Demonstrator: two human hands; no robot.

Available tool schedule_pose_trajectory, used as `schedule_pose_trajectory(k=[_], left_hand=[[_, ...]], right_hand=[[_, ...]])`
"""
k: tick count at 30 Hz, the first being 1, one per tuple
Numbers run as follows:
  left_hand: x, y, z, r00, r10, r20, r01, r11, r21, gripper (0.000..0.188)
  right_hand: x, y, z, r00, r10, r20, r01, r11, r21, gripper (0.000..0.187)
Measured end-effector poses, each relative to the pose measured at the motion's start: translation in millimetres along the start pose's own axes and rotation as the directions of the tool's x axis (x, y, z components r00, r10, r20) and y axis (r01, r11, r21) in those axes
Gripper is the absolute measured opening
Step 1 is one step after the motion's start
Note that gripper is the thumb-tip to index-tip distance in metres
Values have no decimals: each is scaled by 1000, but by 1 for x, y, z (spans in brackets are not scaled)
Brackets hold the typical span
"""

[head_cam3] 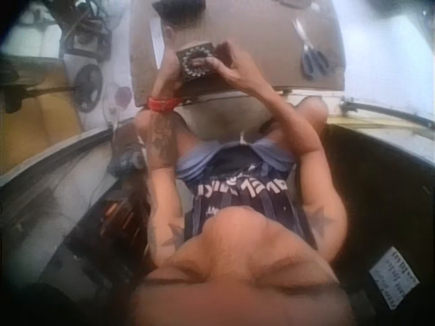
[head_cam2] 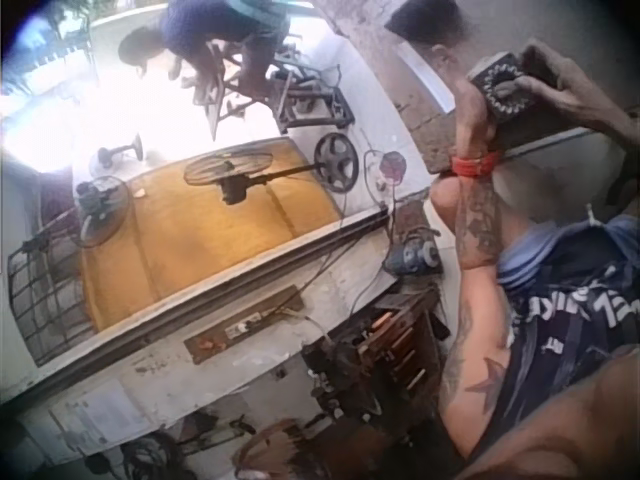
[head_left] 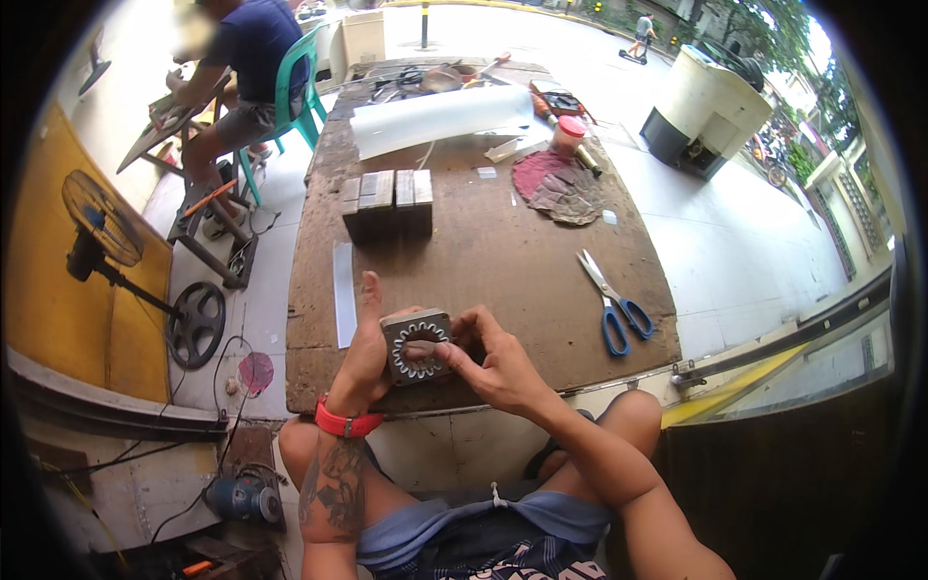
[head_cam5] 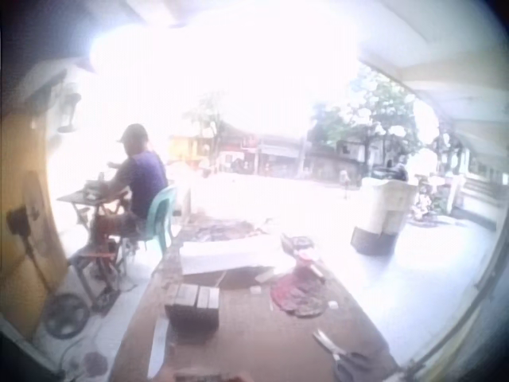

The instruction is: The person cuts small rectangular pieces from a white sheet using scissors and inserts them into the slots of a motor stator. The person repeats this process, cutting and inserting multiple pieces into the stator.

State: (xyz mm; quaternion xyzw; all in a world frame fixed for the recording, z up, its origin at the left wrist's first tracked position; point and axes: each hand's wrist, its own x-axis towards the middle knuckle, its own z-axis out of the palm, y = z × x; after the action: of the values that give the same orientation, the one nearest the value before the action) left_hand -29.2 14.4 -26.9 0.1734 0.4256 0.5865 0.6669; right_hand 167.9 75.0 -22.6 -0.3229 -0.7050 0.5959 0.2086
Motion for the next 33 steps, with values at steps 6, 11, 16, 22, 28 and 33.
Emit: schedule_pose_trajectory(k=[6,11,16,22,28,33], left_hand=[[-14,-4,18,976,86,199,-88,996,2,92],[-15,-13,14,981,96,167,-135,963,235,76],[-10,-15,13,960,211,187,-263,908,327,68],[-11,-13,20,962,238,136,-274,860,431,83],[-9,-13,24,927,326,188,-368,679,635,90],[-8,-16,23,962,243,125,-272,813,514,92]], right_hand=[[5,-6,-11,776,-602,190,557,511,-655,98],[15,-5,-17,797,-544,262,566,522,-639,101],[15,-17,-65,834,-524,173,531,673,-515,75],[110,-10,-205,862,-291,-415,-75,736,-672,42],[157,30,-231,884,-242,-400,-314,326,-892,41],[157,18,-220,936,-285,-205,-159,176,-971,27]])
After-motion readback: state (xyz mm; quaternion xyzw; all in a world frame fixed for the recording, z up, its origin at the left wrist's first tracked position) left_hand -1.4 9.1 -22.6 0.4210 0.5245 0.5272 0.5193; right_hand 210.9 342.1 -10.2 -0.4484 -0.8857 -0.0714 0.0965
